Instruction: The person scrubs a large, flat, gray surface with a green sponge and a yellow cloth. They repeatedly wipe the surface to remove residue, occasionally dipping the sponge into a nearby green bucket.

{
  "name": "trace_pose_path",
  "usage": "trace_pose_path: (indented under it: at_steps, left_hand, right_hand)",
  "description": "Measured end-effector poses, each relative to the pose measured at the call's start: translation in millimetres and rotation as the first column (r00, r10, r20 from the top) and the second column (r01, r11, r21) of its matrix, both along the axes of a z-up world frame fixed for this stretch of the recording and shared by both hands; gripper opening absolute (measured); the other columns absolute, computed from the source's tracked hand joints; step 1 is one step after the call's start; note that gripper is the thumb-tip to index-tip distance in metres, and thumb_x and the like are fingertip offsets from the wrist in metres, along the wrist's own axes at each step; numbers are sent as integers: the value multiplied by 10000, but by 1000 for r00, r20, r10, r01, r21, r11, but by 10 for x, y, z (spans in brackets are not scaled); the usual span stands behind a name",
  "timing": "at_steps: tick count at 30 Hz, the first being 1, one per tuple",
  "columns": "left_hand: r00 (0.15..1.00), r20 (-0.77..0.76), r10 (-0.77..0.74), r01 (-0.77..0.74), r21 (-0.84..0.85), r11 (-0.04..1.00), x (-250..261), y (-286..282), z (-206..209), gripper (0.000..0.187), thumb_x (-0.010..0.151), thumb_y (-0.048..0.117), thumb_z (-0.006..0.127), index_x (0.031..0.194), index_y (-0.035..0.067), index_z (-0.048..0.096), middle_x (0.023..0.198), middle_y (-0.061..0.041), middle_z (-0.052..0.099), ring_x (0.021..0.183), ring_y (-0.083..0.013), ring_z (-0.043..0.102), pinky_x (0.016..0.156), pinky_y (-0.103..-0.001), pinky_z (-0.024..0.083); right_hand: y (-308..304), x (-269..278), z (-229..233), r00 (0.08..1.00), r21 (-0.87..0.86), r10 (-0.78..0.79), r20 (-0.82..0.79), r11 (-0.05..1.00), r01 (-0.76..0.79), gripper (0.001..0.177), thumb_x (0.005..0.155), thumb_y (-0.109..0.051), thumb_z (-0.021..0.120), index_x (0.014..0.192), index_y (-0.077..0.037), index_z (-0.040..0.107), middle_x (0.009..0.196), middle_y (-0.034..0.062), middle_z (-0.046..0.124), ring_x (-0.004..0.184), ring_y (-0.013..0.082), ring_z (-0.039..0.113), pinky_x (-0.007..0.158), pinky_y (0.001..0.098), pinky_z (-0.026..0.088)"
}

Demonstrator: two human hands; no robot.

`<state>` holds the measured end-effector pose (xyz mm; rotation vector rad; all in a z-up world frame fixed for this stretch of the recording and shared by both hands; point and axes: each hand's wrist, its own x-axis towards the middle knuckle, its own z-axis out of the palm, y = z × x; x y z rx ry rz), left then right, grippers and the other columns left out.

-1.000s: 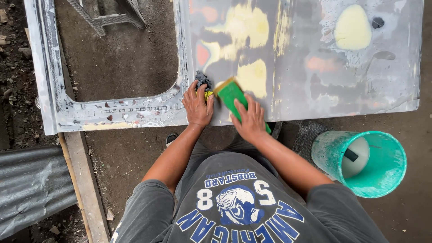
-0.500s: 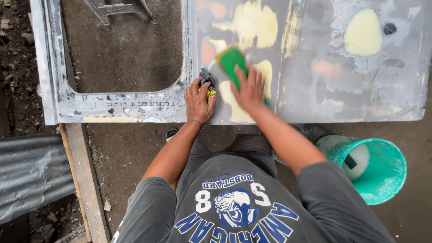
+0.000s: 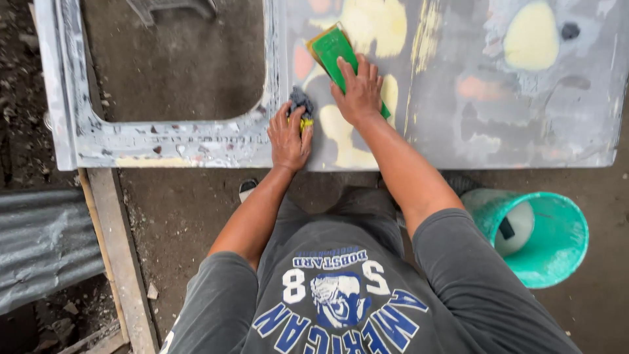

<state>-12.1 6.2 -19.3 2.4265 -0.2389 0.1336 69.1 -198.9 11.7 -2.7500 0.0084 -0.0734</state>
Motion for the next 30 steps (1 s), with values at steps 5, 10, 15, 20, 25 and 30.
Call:
trace_pose_path:
  at_steps: [5,10,15,20,25,30]
  left_hand:
    - [1000,9,20,-20,-12,1000,63,-14,-10,455,959,272,647,1394,183,542,1517,-144,415,1339,-394,413,1076,-546,323]
    - [1000,3,-4,4,-29,1000,101,-41,31,443,967,278,647,1387,184,541,1522,-128,428,1336,-394,411,1079,-548,328]
    - [999,23,24,-25,10,1000,66,-23,0,454,940,276,660,1371,183,553,1488,-139,439,1305,-394,423,1076,-549,332]
    - [1000,23,4,-4,-32,999,54,-5,34,454,940,270,658,1373,177,558,1493,-140,437,1294,-399,426,1075,-543,336]
    - [999,35,5,-4,-24,1000,71,10,67,459,925,262,659,1365,172,564,1492,-153,432,1305,-408,425,1057,-551,330]
    - [1000,14,5,-5,-22,1000,102,-14,51,452,930,261,658,1363,169,565,1499,-150,436,1293,-407,432,1062,-549,340]
  right_hand:
    - [-103,-1271,11,986,-52,166,15,985,-165,616,958,-366,686,1504,-162,485,1486,250,397,1276,429,436,1011,589,377]
    - [-182,-1386,-8,982,-8,187,17,982,-187,560,969,-381,672,1476,-209,505,1534,200,426,1286,391,457,1008,556,396]
    - [-147,-61,-85,998,-54,28,-54,998,-31,568,970,-386,678,1479,-202,504,1500,222,400,1305,409,428,1039,631,351]
    - [-175,-345,-131,998,-56,56,42,997,-54,599,948,-367,706,1493,-208,518,1511,213,405,1307,436,434,1052,620,343]
    - [-288,-1507,101,982,-30,185,37,983,-184,616,927,-363,713,1490,-196,528,1522,217,420,1277,411,475,1012,548,395]
    - [-331,-1027,-116,971,-89,233,54,970,-228,595,973,-366,714,1504,-174,525,1481,249,412,1268,413,453,1019,566,384]
